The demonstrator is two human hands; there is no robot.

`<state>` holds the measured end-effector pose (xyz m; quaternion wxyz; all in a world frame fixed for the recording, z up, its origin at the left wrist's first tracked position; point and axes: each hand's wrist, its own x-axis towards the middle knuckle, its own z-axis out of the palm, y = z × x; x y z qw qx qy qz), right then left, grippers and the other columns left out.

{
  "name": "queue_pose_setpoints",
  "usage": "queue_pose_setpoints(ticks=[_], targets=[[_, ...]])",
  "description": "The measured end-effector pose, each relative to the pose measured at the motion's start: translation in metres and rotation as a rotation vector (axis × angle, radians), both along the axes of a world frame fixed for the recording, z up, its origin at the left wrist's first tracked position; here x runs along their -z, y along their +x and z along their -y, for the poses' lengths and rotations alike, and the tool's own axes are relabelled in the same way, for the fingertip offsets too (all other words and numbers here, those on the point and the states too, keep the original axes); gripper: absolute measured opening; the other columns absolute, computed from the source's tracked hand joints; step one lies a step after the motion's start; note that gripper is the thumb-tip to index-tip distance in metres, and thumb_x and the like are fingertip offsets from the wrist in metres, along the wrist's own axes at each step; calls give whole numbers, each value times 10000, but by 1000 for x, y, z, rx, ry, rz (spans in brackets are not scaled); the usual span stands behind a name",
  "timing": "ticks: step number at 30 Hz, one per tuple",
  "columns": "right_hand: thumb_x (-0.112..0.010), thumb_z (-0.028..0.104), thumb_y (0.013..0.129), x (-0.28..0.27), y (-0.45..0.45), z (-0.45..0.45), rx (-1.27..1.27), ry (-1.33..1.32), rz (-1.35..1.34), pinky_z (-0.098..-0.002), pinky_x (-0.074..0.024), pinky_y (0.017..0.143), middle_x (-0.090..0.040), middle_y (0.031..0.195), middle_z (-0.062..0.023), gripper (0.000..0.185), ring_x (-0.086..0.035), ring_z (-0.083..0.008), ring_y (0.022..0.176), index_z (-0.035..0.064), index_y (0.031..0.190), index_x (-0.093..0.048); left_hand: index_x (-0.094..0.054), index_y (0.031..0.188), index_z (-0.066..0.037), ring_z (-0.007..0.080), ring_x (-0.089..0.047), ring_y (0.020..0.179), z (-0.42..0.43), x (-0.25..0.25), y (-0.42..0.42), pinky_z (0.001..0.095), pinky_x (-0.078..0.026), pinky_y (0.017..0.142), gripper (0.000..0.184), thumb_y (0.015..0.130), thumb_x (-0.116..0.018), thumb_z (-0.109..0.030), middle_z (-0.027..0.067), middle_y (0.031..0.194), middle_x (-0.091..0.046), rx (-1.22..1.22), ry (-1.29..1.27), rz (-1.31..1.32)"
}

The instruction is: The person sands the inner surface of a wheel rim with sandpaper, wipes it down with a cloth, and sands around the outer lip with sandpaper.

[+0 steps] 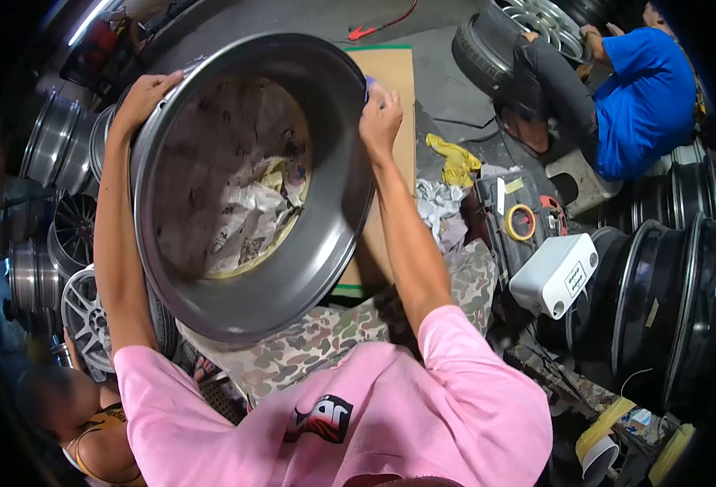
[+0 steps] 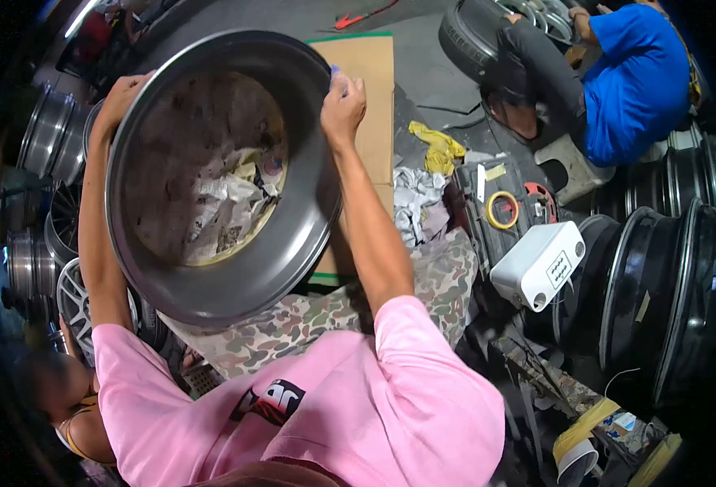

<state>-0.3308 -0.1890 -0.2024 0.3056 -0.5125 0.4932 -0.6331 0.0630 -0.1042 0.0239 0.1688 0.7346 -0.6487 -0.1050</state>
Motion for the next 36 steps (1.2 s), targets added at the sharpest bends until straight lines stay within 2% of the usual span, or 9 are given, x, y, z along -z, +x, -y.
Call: queue_pose_setpoints(ticks=[5, 15, 16, 19, 22, 25, 29, 33, 36], targets=[[-558, 237, 1015, -5, 10, -10, 53, -59, 74, -506, -431, 747, -569, 859, -210, 331, -579, -405, 819, -44, 935, -713, -666, 957, 77, 90, -495, 710, -1, 0, -3, 308, -452, 690, 615, 1014, -604, -532, 24, 701, -563, 1, -18, 38], [-546, 287, 1016, 0, 7, -3, 166, -55, -211, -518, -450, 842, -620, 957, -187, 346, -587, -408, 948, 16, 988, -758, -615, 886, 90, 92, -477, 684, -3, -4, -8, 315, -436, 654, 647, 1006, -611, -546, 10, 680, -531, 1, 50, -55], [-553, 290, 1009, 6, 7, 8, 126, 40, -248, -524, -449, 858, -623, 980, -185, 341, -586, -404, 970, 26, 1028, -768, -630, 877, 84, 97, -479, 678, 0, 3, 1, 317, -436, 652, 647, 1002, -614, -551, 11, 680, -525, 51, -52, -1], [-550, 300, 1007, -9, -5, -4, -7, -21, -218, -529, -451, 868, -632, 1014, -190, 349, -589, -410, 983, 41, 1072, -775, -634, 928, 95, 97, -497, 703, 10, 8, 21, 326, -452, 673, 631, 1017, -599, -528, 26, 688, -539, 9, 11, 28], [-552, 299, 1006, 21, -7, -7, 69, -3, -277, -523, -458, 869, -630, 993, -200, 350, -589, -418, 965, 50, 1109, -775, -651, 948, 96, 91, -503, 721, -6, 0, -8, 317, -450, 680, 610, 1028, -592, -505, 27, 689, -551, -3, -3, -69], [-566, 287, 1000, 8, -5, 9, 51, -28, -289, -516, -462, 862, -626, 963, -200, 335, -587, -414, 951, 55, 1121, -775, -680, 980, 88, 79, -506, 722, -2, 2, 8, 303, -447, 673, 599, 1038, -580, -499, 12, 702, -572, 58, -58, 43], [-594, 275, 984, -18, -4, -17, -53, -172, -109, -509, -465, 853, -636, 954, -194, 308, -592, -402, 951, 59, 1097, -782, -648, 962, 90, 61, -483, 704, -20, -7, -4, 269, -430, 647, 556, 1047, -593, -456, -44, 719, -545, 16, 36, -102], [-598, 235, 985, 5, -41, -31, -63, -102, -466, -458, -473, 824, -638, 941, -168, 280, -600, -375, 949, 61, 1102, -783, -644, 970, 89, 60, -504, 725, -41, -3, 6, 265, -437, 654, 415, 1040, -585, -316, -45, 742, -577, 155, -106, -38], [-599, 223, 990, 19, -63, -38, -22, -89, -320, -460, -492, 823, -649, 959, -172, 274, -628, -366, 937, 61, 1114, -782, -654, 1019, 89, 68, -537, 774, -39, 2, 43, 274, -464, 695, 365, 1023, -579, -267, -28, 806, -638, 163, -58, 54]])
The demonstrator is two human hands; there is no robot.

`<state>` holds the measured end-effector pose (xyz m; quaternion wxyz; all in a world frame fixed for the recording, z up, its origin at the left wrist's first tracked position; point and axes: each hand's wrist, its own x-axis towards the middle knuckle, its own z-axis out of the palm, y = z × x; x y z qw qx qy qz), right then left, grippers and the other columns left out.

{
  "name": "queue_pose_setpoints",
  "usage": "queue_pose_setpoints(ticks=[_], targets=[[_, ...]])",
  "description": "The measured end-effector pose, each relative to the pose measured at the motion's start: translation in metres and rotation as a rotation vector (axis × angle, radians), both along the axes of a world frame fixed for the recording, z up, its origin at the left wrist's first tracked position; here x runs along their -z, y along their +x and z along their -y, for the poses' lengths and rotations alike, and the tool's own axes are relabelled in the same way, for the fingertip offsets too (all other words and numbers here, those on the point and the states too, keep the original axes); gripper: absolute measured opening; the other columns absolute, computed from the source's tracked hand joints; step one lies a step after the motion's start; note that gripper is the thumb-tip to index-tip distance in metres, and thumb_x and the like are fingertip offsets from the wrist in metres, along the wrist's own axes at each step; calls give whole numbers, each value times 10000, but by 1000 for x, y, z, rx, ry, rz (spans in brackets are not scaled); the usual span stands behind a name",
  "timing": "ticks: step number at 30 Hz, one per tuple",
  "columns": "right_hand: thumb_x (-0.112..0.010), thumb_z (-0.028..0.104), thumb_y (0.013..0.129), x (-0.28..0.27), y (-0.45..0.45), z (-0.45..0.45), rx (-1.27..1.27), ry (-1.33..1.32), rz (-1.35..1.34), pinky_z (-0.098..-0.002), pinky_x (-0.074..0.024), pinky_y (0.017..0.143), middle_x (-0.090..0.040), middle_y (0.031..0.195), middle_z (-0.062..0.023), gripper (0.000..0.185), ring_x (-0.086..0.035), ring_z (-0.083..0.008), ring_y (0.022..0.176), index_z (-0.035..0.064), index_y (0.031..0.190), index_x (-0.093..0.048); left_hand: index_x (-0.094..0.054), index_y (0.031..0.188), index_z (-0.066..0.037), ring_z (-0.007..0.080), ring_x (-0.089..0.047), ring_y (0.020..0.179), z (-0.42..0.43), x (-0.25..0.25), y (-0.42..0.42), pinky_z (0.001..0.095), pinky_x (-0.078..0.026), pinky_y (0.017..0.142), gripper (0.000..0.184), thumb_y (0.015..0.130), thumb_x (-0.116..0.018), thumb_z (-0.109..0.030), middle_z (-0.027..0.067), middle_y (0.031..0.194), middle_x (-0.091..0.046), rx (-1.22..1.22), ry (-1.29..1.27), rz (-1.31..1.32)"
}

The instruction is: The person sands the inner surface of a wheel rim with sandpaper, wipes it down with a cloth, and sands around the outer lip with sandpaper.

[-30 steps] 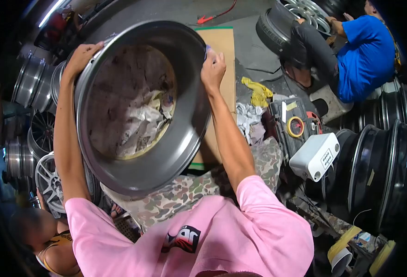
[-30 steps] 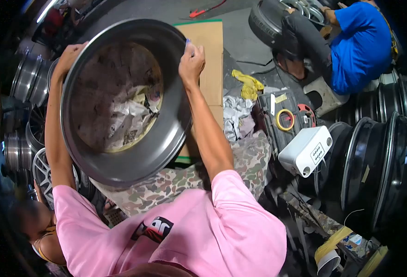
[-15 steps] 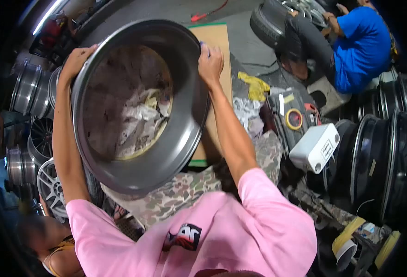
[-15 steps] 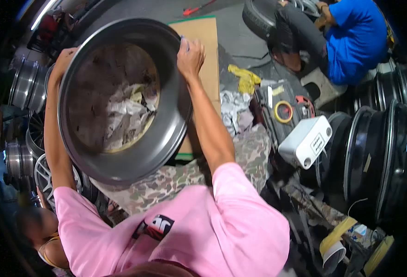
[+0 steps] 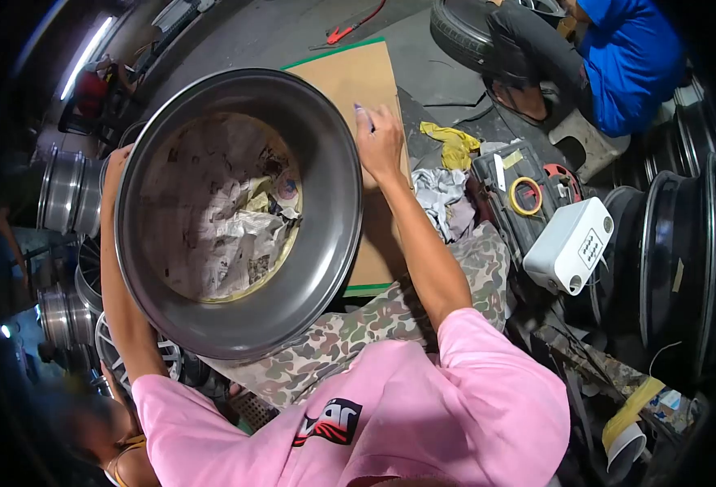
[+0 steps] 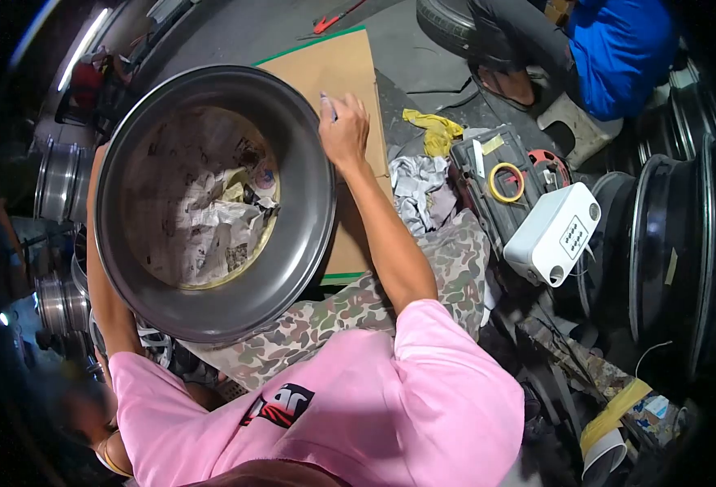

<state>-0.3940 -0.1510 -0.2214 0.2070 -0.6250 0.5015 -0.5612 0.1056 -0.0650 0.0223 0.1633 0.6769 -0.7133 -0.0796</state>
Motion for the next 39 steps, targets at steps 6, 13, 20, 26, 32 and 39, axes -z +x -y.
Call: queue_pose_setpoints(ticks=[6, 13, 20, 26, 32, 39], targets=[[-601, 229, 1010, -46, 20, -22, -346, -6, 259, -422, -524, 988, -638, 1303, -209, 294, -668, -371, 1121, 99, 1232, -744, -661, 1027, 87, 71, -542, 779, -25, -1, -6, 276, -467, 703, 379, 1027, -578, -284, -23, 807, -643, -48, -2, -14], [-564, 229, 1040, -73, 49, -45, -654, -103, 512, -400, -437, 1129, -600, 1430, -221, 320, -575, -400, 1322, 84, 1284, -712, -668, 1036, 83, 74, -547, 785, -41, 0, -11, 278, -471, 712, 396, 1031, -577, -302, -17, 807, -648, -85, -20, -38], [-640, 199, 987, -44, 49, -5, -82, -38, 329, -459, -501, 780, -636, 901, -193, 275, -644, -350, 866, 41, 1178, -757, -676, 1045, 80, 76, -552, 791, -42, 3, -14, 280, -475, 721, 413, 1036, -576, -321, -10, 808, -653, -94, -49, -49], [-682, 193, 938, -46, 58, 0, -163, -85, 320, -451, -504, 778, -617, 875, -192, 267, -632, -358, 845, 26, 1129, -767, -682, 1053, 77, 79, -556, 795, -47, 4, -16, 282, -478, 729, 428, 1040, -575, -337, -5, 808, -658, -99, -68, -40], [-676, 189, 927, 0, -16, -13, -137, 7, 173, -457, -519, 819, -669, 946, -189, 259, -660, -370, 927, 39, 1126, -747, -689, 1061, 74, 82, -561, 800, -44, 3, -22, 284, -481, 737, 443, 1044, -574, -353, 0, 809, -662, -133, -81, -62], [-691, 315, 909, 170, -132, -43, 96, 421, -140, -494, -518, 887, -709, 1031, -193, 299, -669, -408, 999, 56, 1060, -701, -696, 1070, 71, 85, -566, 806, -47, -3, -33, 286, -485, 746, 460, 1049, -573, -372, 7, 810, -668, -181, -110, -88]])
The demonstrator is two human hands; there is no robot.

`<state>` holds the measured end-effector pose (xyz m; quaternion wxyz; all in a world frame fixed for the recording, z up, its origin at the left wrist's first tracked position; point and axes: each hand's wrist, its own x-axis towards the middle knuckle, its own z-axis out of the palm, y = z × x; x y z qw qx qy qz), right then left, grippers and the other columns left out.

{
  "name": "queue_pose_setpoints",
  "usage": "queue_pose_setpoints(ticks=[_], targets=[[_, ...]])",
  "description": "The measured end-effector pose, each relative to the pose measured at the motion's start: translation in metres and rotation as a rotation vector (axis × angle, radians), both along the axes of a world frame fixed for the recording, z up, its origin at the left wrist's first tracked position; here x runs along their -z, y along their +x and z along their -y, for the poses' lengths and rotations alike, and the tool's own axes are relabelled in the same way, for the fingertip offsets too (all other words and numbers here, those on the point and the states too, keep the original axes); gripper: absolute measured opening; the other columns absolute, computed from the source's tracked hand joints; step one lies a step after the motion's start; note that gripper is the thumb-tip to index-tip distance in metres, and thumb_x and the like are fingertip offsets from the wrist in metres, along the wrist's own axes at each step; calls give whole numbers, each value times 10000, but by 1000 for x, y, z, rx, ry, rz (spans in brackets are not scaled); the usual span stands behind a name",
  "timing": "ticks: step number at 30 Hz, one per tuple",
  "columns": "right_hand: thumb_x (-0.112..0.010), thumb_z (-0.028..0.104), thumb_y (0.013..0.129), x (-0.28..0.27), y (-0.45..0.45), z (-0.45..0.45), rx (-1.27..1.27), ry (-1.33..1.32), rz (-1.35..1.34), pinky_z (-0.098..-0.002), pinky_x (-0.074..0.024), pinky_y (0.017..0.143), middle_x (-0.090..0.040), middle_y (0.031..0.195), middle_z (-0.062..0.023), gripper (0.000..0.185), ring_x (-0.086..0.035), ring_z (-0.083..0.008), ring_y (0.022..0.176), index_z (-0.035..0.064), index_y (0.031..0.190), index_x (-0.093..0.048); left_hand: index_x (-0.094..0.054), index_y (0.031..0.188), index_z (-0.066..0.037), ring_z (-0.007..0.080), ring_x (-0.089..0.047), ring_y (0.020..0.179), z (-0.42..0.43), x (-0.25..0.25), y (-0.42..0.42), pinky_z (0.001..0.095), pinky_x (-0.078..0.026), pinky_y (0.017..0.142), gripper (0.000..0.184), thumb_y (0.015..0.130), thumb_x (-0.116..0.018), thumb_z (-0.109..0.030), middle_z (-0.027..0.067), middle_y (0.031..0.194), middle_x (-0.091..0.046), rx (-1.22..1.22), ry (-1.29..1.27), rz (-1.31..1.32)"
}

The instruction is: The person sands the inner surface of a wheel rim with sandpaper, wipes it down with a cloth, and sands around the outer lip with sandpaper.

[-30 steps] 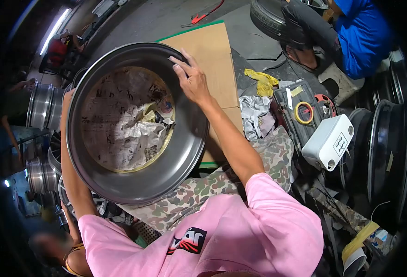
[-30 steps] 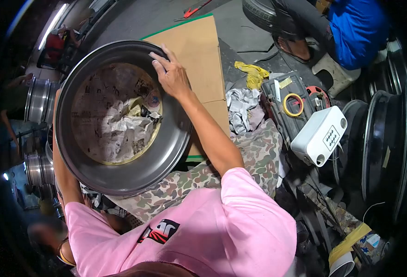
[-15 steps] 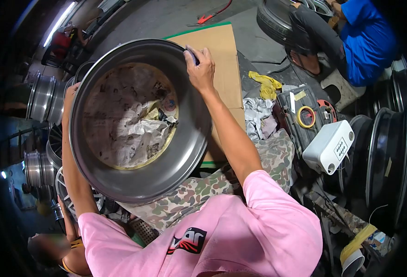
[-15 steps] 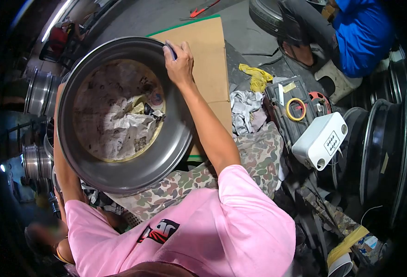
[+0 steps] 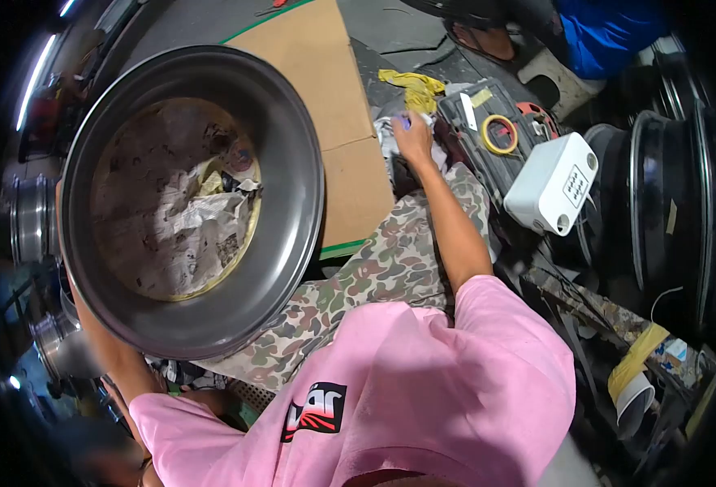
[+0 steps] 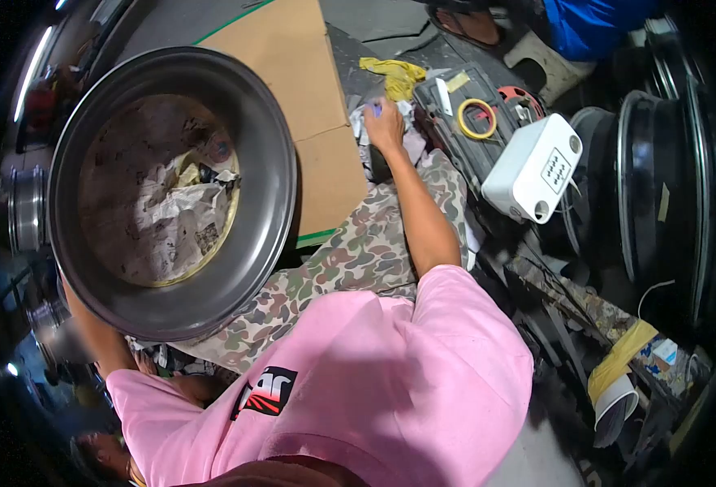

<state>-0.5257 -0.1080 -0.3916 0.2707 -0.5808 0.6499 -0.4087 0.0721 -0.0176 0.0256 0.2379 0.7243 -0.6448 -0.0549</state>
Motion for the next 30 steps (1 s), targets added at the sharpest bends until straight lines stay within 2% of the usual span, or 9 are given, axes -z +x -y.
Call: queue_pose_setpoints(ticks=[4, 7, 8, 11, 16, 21, 25, 28, 30], targets=[[-735, 396, 887, 15, -22, -50, -145, 120, -341, -529, -490, 911, -649, 1096, -161, 368, -599, -398, 1120, 55, 1025, -710, -701, 1075, 69, 86, -569, 810, 7, 1, -4, 288, -487, 751, 470, 1052, -573, -382, 10, 810, -671, -6, -1, 9], [-754, 370, 877, -15, -45, -50, -25, -106, -328, -520, -472, 890, -609, 1083, -152, 336, -567, -374, 1111, 56, 984, -709, -704, 1079, 68, 88, -571, 812, 6, -5, -8, 289, -489, 755, 478, 1054, -572, -390, 13, 810, -673, -12, -1, 23], [-767, 251, 861, -29, -57, -41, 61, -335, -424, -488, -476, 806, -622, 1018, -162, 209, -605, -358, 946, 64, 938, -715, -705, 1081, 67, 88, -572, 813, 5, -6, -11, 289, -489, 756, 480, 1054, -572, -393, 14, 810, -674, -14, 3, 31], [-662, 284, 884, -44, -101, 3, 275, -180, -861, -545, -453, 815, -657, 986, -176, 236, -605, -380, 952, 61, 945, -707, -708, 1085, 66, 89, -574, 815, 5, -12, -18, 290, -491, 760, 488, 1056, -572, -401, 16, 810, -676, -10, 10, 50], [-719, 324, 882, -56, -126, 32, 251, 57, -981, -548, -472, 842, -718, 1048, -148, 315, -652, -377, 1044, 89, 1093, -728, -714, 1091, 64, 91, -578, 819, -3, -11, -43, 292, -493, 766, 500, 1060, -571, -414, 21, 811, -680, -36, 12, 45], [-703, 283, 927, -61, -126, 33, 265, 58, -721, -544, -484, 827, -707, 1038, -167, 256, -660, -397, 1008, 51, 1027, -668, -742, 1042, 63, 73, -563, 741, -5, -11, -31, 267, -469, 692, 587, 1040, -588, -503, 3, 766, -652, -103, 79, -54], [-592, 164, 1002, -80, -90, 40, 219, -221, -395, -504, -491, 826, -657, 1043, -233, 192, -637, -452, 980, 0, 1096, -552, -738, 1027, 70, 72, -557, 744, -7, -11, -33, 272, -470, 699, 587, 1037, -596, -499, 7, 766, -653, -89, 31, -28], [-564, 149, 1015, -99, -57, 52, 164, -271, -98, -507, -496, 821, -647, 1014, -244, 172, -641, -446, 947, -4, 1094, -554, -735, 1010, 71, 66, -550, 751, -7, -9, -35, 271, -469, 709, 563, 1043, -599, -474, 5, 773, -655, -74, 6, -35], [-554, 152, 1030, -116, -20, 51, 40, -247, 178, -457, -525, 764, -646, 959, -212, 165, -661, -353, 898, -1, 1092, -552, -733, 1004, 71, 64, -548, 751, -5, -4, -26, 266, -465, 708, 555, 1043, -603, -466, 1, 771, -654, -67, -2, -46]])
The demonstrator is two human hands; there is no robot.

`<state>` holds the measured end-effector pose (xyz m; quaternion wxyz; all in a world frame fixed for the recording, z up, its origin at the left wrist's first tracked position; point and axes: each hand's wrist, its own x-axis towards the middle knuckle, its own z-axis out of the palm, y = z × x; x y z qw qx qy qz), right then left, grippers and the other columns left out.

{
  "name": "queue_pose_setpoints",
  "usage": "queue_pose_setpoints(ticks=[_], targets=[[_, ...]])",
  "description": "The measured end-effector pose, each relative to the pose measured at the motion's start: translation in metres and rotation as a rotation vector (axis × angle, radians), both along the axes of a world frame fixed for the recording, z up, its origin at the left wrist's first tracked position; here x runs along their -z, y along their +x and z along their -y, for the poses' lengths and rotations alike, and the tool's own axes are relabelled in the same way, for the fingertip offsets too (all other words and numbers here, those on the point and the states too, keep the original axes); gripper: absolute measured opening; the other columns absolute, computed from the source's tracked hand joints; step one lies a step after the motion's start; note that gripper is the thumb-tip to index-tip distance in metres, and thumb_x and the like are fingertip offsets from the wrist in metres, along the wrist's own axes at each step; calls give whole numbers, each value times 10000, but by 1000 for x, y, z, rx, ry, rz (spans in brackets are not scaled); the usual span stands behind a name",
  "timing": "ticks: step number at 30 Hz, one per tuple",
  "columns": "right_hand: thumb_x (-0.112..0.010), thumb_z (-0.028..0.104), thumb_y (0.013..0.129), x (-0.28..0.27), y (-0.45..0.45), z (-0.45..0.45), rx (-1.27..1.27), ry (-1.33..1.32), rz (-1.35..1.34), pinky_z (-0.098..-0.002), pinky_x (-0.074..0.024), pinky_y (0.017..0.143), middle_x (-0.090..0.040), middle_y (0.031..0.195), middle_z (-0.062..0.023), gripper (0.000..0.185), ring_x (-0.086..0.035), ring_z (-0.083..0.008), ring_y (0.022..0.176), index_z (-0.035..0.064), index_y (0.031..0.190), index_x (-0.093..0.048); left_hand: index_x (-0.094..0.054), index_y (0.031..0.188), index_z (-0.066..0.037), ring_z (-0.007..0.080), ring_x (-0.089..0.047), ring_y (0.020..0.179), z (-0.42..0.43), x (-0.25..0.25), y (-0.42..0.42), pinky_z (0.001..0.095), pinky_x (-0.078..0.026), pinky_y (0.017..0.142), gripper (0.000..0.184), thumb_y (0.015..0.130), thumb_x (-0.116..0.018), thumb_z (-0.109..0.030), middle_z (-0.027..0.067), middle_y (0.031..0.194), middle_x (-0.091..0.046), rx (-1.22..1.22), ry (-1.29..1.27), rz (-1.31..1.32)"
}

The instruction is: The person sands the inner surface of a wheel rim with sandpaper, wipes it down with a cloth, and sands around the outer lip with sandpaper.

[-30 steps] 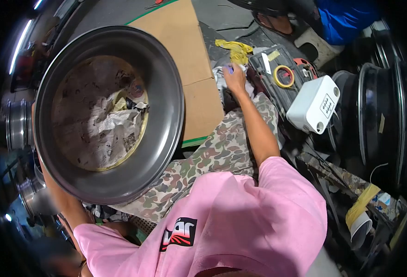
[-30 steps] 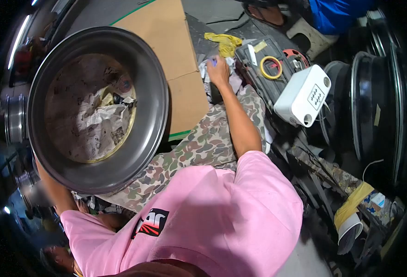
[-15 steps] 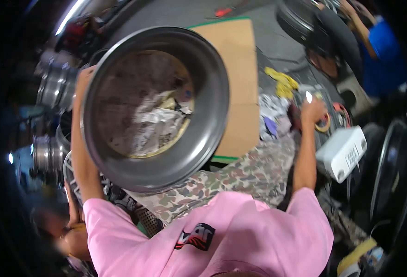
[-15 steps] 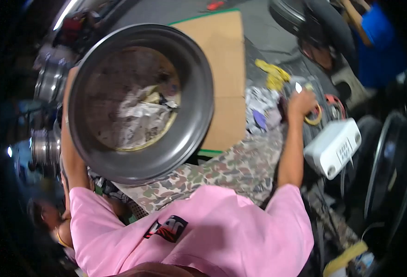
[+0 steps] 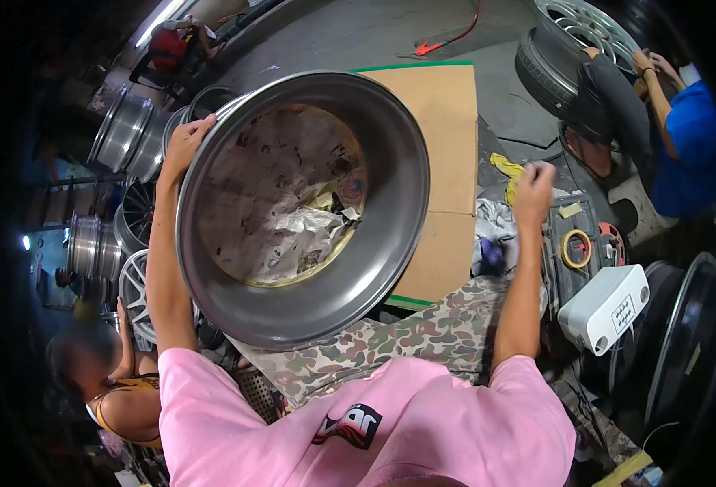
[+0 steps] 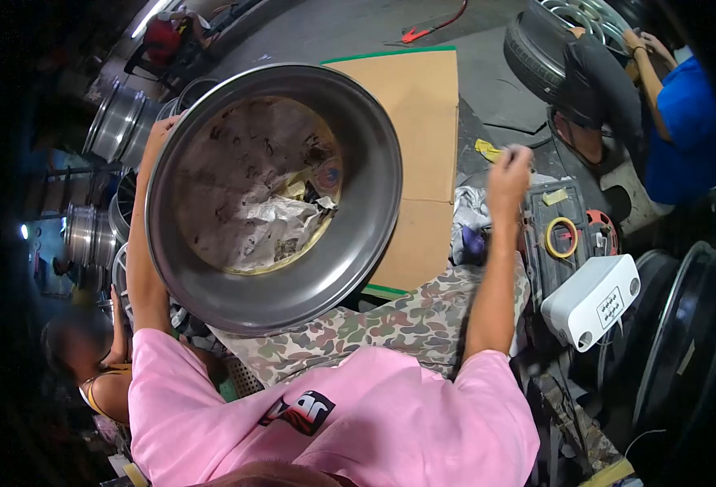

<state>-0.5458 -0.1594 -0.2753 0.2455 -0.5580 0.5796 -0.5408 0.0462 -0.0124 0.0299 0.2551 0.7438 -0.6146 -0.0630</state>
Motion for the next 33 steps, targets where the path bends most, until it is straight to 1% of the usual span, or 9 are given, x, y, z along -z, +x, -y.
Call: queue_pose_setpoints(ticks=[2, 4, 6, 10, 18, 24, 27, 30, 33], targets=[[-557, 158, 1040, -38, 48, -16, -177, 3, 286, -392, -546, 695, -648, 909, -171, 162, -669, -250, 867, 2, 1081, -558, -735, 999, 70, 63, -547, 750, 0, -4, -5, 263, -460, 705, 554, 1040, -607, -468, -3, 768, -651, -5, 13, -1], [-569, 152, 1037, -58, 91, -28, -251, -72, 267, -336, -542, 644, -639, 912, -133, 153, -651, -185, 853, 2, 1062, -576, -737, 993, 67, 63, -545, 747, 0, -6, -10, 261, -456, 701, 552, 1039, -609, -468, -5, 765, -648, -22, 38, 7], [-586, 135, 1025, -95, 126, -46, -379, -19, 433, -348, -538, 678, -621, 924, -128, 140, -639, -204, 810, -4, 1038, -605, -739, 983, 62, 64, -542, 744, -1, -10, -12, 259, -451, 697, 547, 1040, -608, -466, -4, 761, -645, -51, 65, 28], [-669, 123, 969, -117, 172, -46, -319, -226, 396, -385, -520, 742, -590, 940, -136, 134, -627, -266, 805, -4, 1008, -659, -727, 948, 54, 68, -520, 721, -3, -12, -21, 265, -435, 676, 530, 1044, -605, -453, -1, 740, -627, -39, 45, 23], [-719, 119, 931, -101, 198, -32, -248, -244, 387, -390, -536, 781, -625, 987, -147, 179, -658, -290, 871, 9, 1072, -707, -706, 930, 61, 67, -512, 719, -2, -5, -10, 263, -430, 676, 522, 1048, -602, -436, -7, 738, -617, -20, 19, 7], [-736, 114, 935, -94, 205, -28, -193, -277, 443, -323, -538, 788, -676, 981, -97, 170, -674, -194, 854, 20, 1077, -738, -708, 933, 61, 68, -510, 716, -4, -8, -17, 260, -431, 671, 527, 1046, -605, -443, -8, 737, -610, -44, 24, -15], [-721, 84, 925, -95, 206, -28, -216, -234, 508, -358, -536, 760, -671, 995, -129, 156, -665, -246, 830, 3, 1058, -730, -705, 923, 62, 66, -505, 710, -3, -5, -8, 257, -424, 658, 532, 1045, -607, -446, -9, 730, -603, -30, 28, -31], [-722, 81, 924, -97, 205, -30, -212, -242, 478, -352, -537, 751, -676, 980, -123, 146, -668, -235, 824, 7, 1049, -740, -700, 911, 60, 62, -499, 703, -2, -3, -5, 253, -416, 647, 531, 1045, -608, -446, -11, 723, -593, -18, 23, -36], [-731, 100, 938, -93, 207, -28, -188, -254, 460, -296, -524, 761, -687, 973, -70, 156, -652, -149, 820, 21, 1071, -751, -697, 906, 57, 60, -494, 700, -2, -4, -6, 252, -412, 645, 528, 1046, -608, -444, -13, 719, -586, -14, 18, -27]])
